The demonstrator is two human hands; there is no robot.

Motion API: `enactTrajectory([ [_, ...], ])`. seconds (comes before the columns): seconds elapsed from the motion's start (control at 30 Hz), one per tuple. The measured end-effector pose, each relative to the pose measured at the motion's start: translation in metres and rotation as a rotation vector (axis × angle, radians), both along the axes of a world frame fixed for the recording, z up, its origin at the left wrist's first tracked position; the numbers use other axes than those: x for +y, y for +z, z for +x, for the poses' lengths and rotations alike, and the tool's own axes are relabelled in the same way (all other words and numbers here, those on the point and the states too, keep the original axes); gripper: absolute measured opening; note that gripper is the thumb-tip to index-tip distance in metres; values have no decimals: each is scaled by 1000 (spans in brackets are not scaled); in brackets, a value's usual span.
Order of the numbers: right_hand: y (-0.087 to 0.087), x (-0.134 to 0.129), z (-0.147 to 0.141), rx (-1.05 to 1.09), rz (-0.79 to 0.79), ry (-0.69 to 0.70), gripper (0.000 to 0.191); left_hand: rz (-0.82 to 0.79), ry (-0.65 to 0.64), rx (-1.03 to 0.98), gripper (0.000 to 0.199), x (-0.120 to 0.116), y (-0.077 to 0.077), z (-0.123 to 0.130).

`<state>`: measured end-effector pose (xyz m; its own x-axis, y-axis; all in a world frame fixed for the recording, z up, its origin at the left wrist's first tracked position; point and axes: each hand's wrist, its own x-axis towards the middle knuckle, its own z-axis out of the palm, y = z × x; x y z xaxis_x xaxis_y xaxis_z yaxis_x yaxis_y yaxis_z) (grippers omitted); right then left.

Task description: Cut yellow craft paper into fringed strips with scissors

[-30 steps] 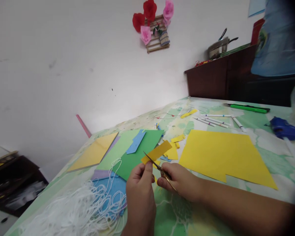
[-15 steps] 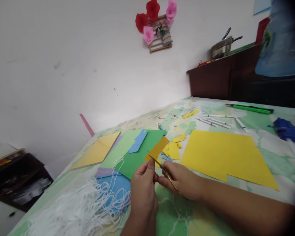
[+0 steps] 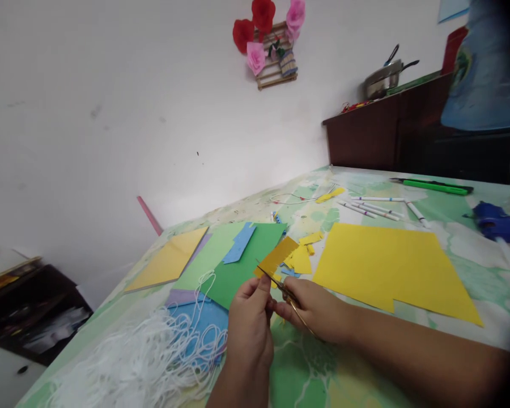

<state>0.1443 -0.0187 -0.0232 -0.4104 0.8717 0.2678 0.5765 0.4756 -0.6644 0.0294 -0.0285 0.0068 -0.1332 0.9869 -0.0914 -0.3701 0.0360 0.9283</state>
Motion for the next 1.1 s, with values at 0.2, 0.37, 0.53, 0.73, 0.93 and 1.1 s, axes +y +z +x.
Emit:
enactTrajectory([
  [0.2,-4,2,1,22,73,31,50,6,-37,52,26,-1,3,-4],
  [0.37,-5,1,3,28,62,39,53,10,-42,92,24,-2,5,-4],
  [0.53,-6,2,5,19,54,17,54,5,-30,90,25,-2,8,-3],
  [0.73,-6,5,4,48,68,-37,55,7,-11,96,21,-3,8,-1],
  [0.93,-7,5,4,43,71,-50,49,32,32,112,18,-2,8,-1],
  [1.1,-6,3,5,21,92,-36,44,60,47,109,18,-1,8,-4],
])
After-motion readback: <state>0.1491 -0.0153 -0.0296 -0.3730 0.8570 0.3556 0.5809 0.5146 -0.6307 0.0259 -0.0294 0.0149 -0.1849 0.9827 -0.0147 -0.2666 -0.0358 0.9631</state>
